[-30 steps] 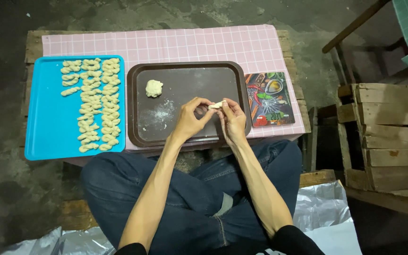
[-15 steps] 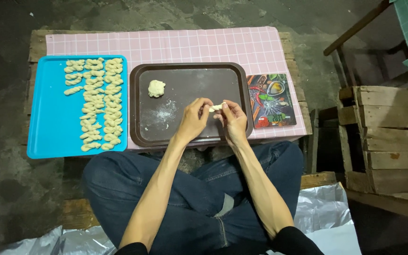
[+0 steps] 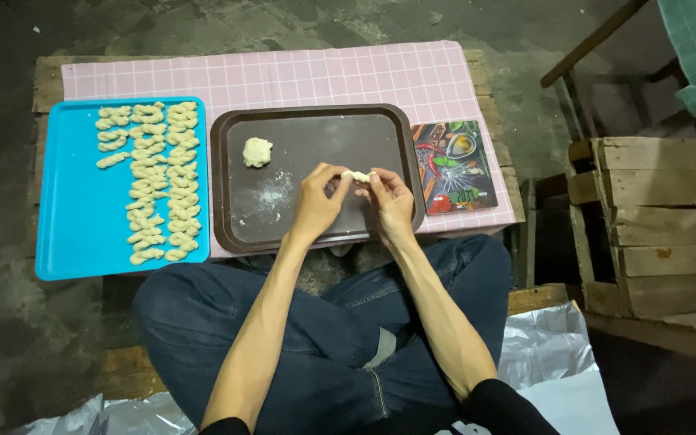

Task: Rolling small pieces of dough into thin strips and twisting them into decorative shapes on a tray.

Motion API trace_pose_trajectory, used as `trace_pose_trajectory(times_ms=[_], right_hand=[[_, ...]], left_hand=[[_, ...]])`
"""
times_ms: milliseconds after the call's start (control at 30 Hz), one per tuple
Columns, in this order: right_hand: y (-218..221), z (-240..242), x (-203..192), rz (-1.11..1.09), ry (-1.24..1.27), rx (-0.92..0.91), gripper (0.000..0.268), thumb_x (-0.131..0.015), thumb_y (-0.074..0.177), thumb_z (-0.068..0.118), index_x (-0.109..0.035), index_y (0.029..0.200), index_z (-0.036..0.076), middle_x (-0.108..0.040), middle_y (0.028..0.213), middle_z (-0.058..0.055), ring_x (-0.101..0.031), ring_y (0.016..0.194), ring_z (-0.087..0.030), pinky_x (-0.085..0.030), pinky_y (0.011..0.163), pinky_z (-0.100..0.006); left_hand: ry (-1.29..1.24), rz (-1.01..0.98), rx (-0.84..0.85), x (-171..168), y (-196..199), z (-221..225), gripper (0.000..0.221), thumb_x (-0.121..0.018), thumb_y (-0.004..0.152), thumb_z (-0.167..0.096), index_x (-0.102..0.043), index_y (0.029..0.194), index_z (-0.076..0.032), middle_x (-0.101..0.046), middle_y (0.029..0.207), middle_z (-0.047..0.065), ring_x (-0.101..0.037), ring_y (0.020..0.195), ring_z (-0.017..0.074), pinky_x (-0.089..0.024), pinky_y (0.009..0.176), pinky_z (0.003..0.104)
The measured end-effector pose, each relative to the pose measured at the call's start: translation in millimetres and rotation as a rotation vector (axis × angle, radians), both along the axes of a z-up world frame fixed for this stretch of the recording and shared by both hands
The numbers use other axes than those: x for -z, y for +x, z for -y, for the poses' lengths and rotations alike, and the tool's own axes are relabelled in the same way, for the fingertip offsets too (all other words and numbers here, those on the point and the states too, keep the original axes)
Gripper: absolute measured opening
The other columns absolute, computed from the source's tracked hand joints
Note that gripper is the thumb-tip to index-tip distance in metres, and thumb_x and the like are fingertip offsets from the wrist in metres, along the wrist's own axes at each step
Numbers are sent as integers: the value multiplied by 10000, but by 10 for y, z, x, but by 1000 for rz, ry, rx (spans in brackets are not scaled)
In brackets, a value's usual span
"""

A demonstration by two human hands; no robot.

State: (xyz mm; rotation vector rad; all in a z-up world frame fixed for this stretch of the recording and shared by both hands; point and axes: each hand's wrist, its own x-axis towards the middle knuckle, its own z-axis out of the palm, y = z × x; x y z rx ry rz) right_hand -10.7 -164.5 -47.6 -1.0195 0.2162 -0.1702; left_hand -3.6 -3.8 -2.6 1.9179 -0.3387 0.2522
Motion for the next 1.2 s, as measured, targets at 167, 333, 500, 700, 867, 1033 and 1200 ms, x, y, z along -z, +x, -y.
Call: trace_pose_trajectory(times_ms=[167, 333, 500, 700, 867, 1033, 1200], right_hand=[[22, -17, 84, 57, -139, 75, 200, -705, 975, 67, -664, 1134, -48, -677, 958, -113, -756, 861, -252, -670, 728, -342], [93, 18, 178, 99, -209, 129, 173, -728, 964, 54, -711, 1110, -37, -711, 961, -198, -758, 824, -294, -667, 661, -407], [138, 11, 260, 55, -134, 175, 198, -734, 958, 57, -702, 1134, -29, -719, 987, -190, -760, 823, -284, -670, 683, -377], [39, -49, -19, 54, -93, 118, 222, -728, 968, 68, -684, 1159, -37, -678, 1006, -158, -757, 852, -256, -666, 699, -346], [11, -54, -73, 105, -70, 99, 216, -697, 986, 46, -661, 1155, -84, -630, 1000, -173, -753, 828, -274, -663, 676, -345], [-29, -107, -125, 133, -179, 73, 181, -686, 993, 49, -666, 1149, -41, -642, 981, -136, -751, 752, -213, -642, 674, -290], [-49, -91, 63, 147, -221, 27, 183, -680, 1000, 60, -679, 1163, -23, -668, 1011, -119, -746, 808, -177, -623, 731, -272]], left_hand=[[-263, -208, 17, -12, 3, 49, 315, -675, 975, -71, -652, 1289, -68, -730, 926, 144, -730, 763, 213, -600, 732, 327], [-243, -189, 34, 24, -3, 102, 161, -590, 1032, -56, -687, 1160, -36, -733, 1014, 219, -752, 892, 334, -626, 738, 359], [7, 51, 53, -149, -45, 110, 249, -757, 911, -50, -739, 1160, -35, -733, 973, 164, -736, 858, 311, -587, 751, 369], [85, 99, 16, -254, -72, 91, 125, -745, 974, -23, -761, 1095, 5, -696, 860, 145, -708, 776, 270, -568, 704, 344], [27, -66, -52, -40, -23, 58, 80, -753, 1013, -144, -772, 1025, -68, -675, 851, 92, -696, 785, 214, -534, 705, 305], [-335, -457, -58, 116, 15, 36, 210, -710, 1048, -248, -741, 1101, -47, -722, 858, 91, -732, 786, 138, -565, 732, 252], [-417, -500, -77, 155, -18, 79, 205, -713, 1018, -191, -738, 1157, -42, -736, 928, 132, -724, 783, 136, -567, 741, 237]])
